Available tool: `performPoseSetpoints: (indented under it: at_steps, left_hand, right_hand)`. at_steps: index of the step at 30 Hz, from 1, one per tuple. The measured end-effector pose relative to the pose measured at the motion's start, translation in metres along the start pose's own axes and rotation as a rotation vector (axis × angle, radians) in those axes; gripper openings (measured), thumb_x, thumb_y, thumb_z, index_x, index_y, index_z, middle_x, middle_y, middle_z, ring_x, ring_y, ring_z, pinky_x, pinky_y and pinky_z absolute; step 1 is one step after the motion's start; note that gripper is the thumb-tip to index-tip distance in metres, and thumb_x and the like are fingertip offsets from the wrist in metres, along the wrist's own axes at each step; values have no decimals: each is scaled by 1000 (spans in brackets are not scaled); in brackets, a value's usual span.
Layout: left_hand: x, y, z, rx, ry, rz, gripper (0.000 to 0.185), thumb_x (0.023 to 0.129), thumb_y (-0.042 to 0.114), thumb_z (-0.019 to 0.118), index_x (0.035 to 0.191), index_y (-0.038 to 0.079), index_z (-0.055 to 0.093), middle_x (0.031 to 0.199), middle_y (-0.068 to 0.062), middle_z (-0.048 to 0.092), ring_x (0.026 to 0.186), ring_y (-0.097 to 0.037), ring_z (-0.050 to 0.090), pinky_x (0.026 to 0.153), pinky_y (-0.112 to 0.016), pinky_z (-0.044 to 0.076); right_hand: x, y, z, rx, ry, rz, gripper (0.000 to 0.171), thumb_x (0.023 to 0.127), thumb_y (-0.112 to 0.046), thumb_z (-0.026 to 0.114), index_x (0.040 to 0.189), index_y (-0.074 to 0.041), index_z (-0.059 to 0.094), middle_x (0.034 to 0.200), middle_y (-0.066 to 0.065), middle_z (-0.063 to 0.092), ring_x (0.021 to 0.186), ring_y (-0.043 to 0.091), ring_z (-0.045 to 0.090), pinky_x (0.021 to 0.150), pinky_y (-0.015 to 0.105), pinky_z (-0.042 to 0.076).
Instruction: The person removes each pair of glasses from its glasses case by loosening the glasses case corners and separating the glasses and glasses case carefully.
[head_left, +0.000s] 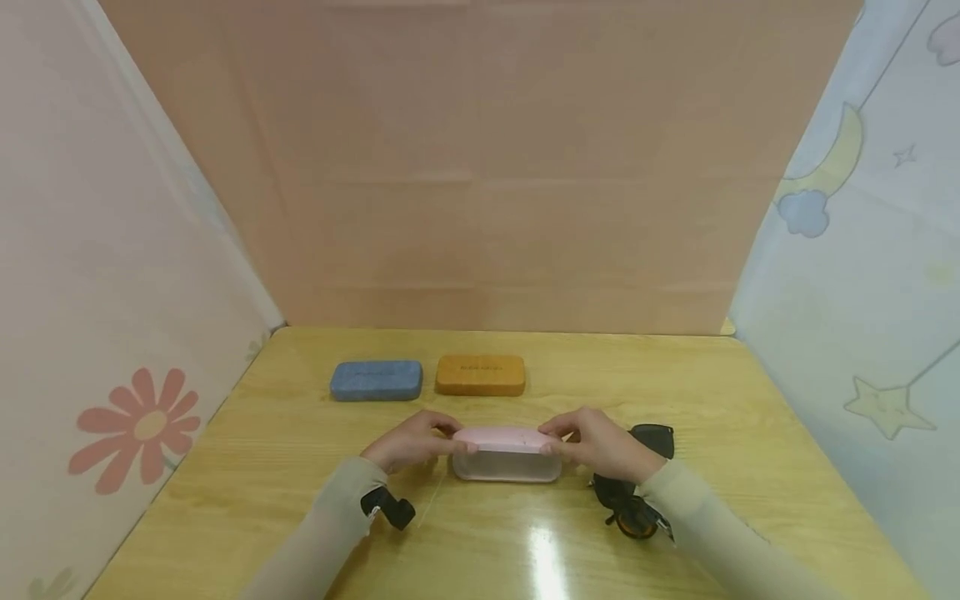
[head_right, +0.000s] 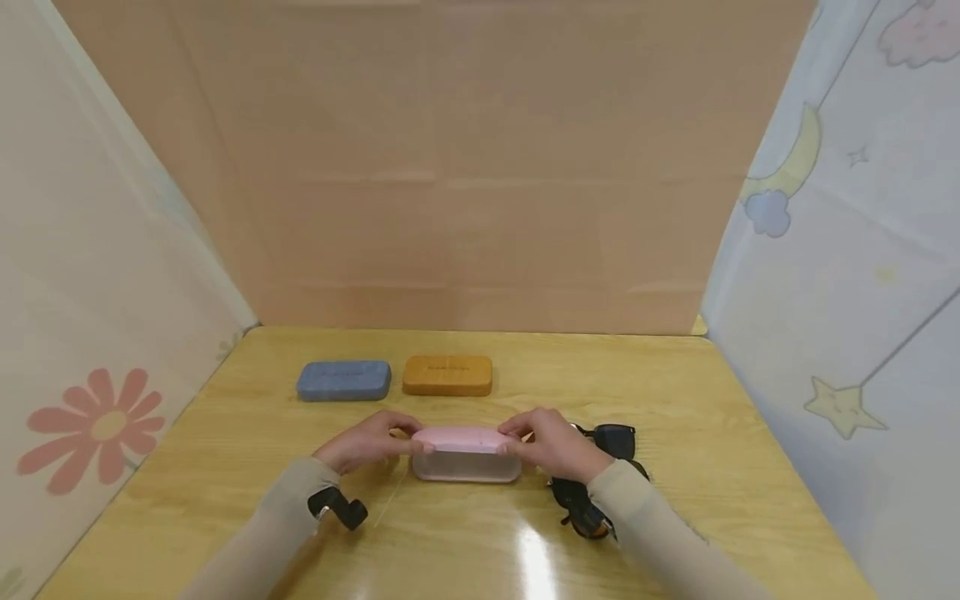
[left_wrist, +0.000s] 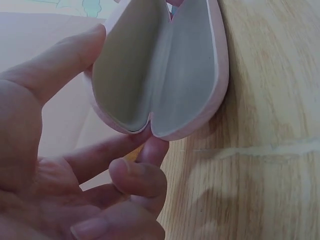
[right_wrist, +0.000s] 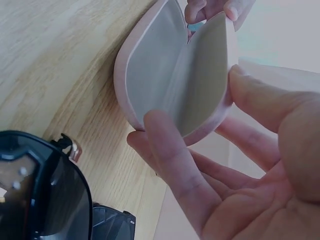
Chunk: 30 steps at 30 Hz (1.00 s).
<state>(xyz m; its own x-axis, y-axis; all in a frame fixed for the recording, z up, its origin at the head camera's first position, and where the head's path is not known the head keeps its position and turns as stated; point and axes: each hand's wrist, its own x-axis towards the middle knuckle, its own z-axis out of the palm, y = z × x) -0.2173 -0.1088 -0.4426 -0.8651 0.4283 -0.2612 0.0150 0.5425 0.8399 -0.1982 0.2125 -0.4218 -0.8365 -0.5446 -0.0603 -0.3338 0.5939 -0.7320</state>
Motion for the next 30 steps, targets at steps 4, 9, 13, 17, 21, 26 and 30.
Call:
performPoseSetpoints:
  at_steps: [4, 9, 13, 17, 21, 26, 30]
  left_hand:
    - [-1, 1, 0, 1, -1, 5, 55, 81, 45, 81, 123, 12, 69, 120, -4, 66, 105, -21, 57, 88, -42, 49]
    - [0, 3, -2, -2, 2, 12, 53, 81, 44, 82, 122, 12, 70, 118, -2, 66, 103, -22, 56, 86, -41, 48]
    - [0, 1, 0, -2, 5, 2, 55, 80, 44, 83, 122, 12, 70, 119, -3, 66, 106, -22, 56, 90, -44, 48]
    - [-1, 0, 0, -3, 8, 2, 55, 79, 44, 84, 122, 12, 70, 121, -4, 66, 110, -23, 56, 94, -48, 47]
    - [-3, 1, 0, -5, 12, 17, 55, 80, 43, 83, 123, 12, 70, 123, -5, 66, 115, -25, 56, 97, -51, 46]
    - [-5, 1, 2, -6, 21, 27, 55, 80, 42, 84, 124, 12, 70, 123, -5, 65, 118, -26, 54, 99, -53, 45]
    - [-5, 0, 3, -8, 23, 35, 54, 80, 41, 84, 123, 11, 70, 121, -4, 65, 118, -26, 54, 101, -55, 42]
  right_hand:
    - [-1, -2, -1, 2, -6, -15, 41, 97, -34, 67, 125, -5, 68, 116, 11, 70, 87, 18, 69, 66, 26, 55]
    - [-1, -5, -3, 8, -1, -26, 38, 96, -32, 68, 124, -6, 68, 115, 12, 70, 89, 20, 69, 66, 28, 55]
    - [-1, -5, -2, 4, -9, -16, 38, 95, -33, 69, 123, -7, 68, 115, 11, 69, 91, 21, 69, 67, 27, 55]
    - [0, -4, -1, -7, -12, -28, 37, 95, -33, 69, 122, -8, 69, 114, 10, 69, 92, 21, 69, 69, 27, 55]
    - [0, -5, -1, -29, -6, -36, 35, 95, -34, 69, 120, -9, 69, 113, 8, 69, 91, 21, 69, 70, 27, 55]
    - [-1, -7, -1, -42, -1, -12, 36, 94, -35, 70, 120, -10, 69, 112, 7, 69, 89, 17, 69, 69, 27, 54]
    - [-2, -7, 0, -53, 4, -4, 35, 94, -34, 70, 120, -11, 69, 112, 7, 69, 90, 18, 69, 69, 28, 54]
